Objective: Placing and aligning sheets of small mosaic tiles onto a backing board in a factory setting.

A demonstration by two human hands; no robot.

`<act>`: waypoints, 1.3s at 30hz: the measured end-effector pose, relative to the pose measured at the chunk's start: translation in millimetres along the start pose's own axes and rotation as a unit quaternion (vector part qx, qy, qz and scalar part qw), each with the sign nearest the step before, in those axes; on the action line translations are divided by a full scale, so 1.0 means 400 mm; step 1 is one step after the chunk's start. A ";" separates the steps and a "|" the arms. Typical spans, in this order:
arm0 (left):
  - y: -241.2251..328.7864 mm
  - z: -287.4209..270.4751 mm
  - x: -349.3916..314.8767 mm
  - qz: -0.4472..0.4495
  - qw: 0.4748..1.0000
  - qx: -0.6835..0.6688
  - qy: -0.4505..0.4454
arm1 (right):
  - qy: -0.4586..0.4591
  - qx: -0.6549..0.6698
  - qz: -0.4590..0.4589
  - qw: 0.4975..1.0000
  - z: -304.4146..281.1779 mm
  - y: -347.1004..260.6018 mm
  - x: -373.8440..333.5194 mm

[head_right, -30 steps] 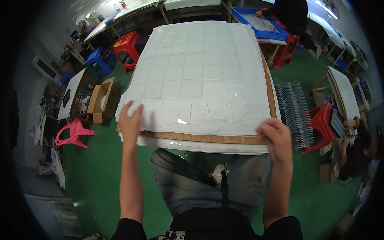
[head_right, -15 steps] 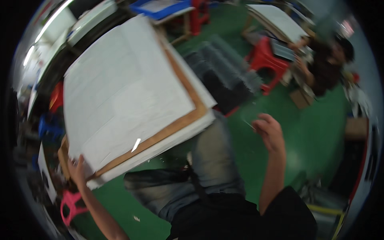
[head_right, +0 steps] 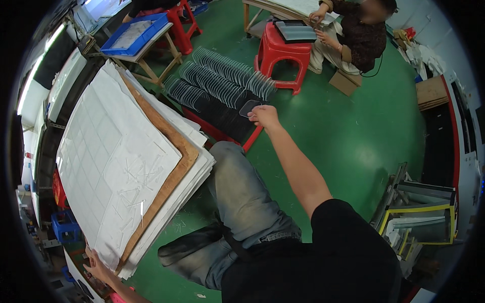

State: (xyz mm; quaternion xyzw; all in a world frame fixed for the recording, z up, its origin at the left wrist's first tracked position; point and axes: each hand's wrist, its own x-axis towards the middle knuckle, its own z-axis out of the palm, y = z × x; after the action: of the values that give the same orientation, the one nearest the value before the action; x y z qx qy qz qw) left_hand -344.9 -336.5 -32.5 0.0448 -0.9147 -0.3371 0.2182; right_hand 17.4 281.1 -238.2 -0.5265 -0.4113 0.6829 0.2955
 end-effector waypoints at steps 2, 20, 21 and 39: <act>0.011 -0.012 -0.027 -0.011 0.994 -0.110 -0.004 | 0.010 -0.032 0.024 0.999 0.014 -0.007 0.041; 0.267 -0.033 -0.688 -0.177 0.632 -0.506 -0.560 | 0.037 -0.101 0.033 0.994 0.060 -0.066 0.072; 0.269 -0.024 -0.716 -0.200 0.638 -0.487 -0.562 | 0.037 -0.109 0.030 0.993 0.068 -0.075 0.073; 0.298 0.082 -0.739 -0.410 0.299 -0.640 -0.577 | -0.450 -0.251 -0.272 0.813 0.240 -0.140 -0.729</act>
State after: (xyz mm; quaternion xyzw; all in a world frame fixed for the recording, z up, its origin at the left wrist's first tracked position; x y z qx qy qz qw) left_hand -85.1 -157.4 -87.9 0.0547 -0.1654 -0.8014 -0.5722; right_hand 2.3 40.4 -40.0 -0.0831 -0.7815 0.6086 0.1088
